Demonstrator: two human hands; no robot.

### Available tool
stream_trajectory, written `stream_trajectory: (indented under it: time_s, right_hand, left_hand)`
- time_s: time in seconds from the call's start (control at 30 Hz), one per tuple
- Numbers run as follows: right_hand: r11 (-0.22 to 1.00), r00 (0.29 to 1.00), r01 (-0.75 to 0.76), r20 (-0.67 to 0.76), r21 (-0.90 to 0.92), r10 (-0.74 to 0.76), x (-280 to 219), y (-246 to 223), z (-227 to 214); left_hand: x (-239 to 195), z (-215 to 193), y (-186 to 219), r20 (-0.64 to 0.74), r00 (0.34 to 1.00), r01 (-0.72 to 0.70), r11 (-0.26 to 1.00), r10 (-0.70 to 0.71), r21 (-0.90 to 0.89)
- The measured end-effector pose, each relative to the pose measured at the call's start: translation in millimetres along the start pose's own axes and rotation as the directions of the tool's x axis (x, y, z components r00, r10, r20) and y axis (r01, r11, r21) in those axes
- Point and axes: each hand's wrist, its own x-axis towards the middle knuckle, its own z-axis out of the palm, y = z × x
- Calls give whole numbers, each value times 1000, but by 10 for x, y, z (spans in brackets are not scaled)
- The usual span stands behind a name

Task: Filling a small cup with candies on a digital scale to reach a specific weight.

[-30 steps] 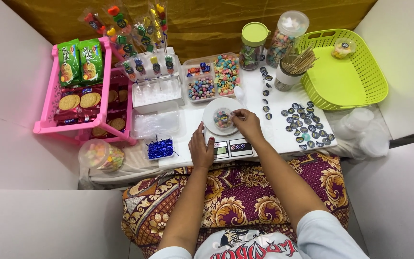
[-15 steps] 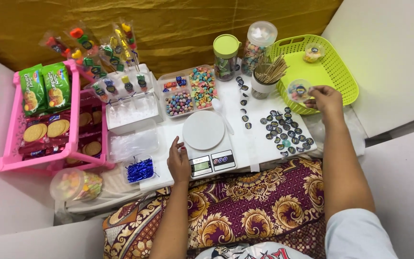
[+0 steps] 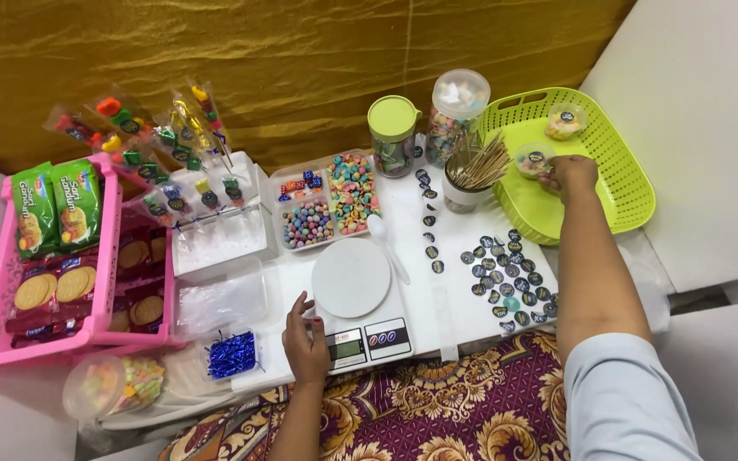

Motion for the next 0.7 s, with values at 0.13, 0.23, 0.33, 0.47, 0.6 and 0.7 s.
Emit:
stream_trajectory:
  time_s: [0.13,0.23,0.33,0.47,0.6,0.7]
  right_hand:
    - [997,998,-27,-63,71,32,183,-113,175]
    - [985,993,-56,-89,164,71,288,-166,295]
    - [953,989,-124,-40,277,140,271,-227,403]
    - [868,994,-89,-17,488,111,178,-252,528]
    - [715,999,-14,44,699,-24,1345,241,605]
    - [969,974,210,62,132,-219,24,-204,177]
  left_hand:
    - [18,1,56,8,999,45,999,-46,8]
    - [27,22,63,-8,999,37,999,-37,27]
    - [20,35,63,-10,995,95,995,-95,9]
    - [29,49,-7,-34,999,22,1000,-22,14]
    - [11,33,-5,-25,999,31,999,-31,21]
    - [2,68,-63,-39,999,-9,999,10,37]
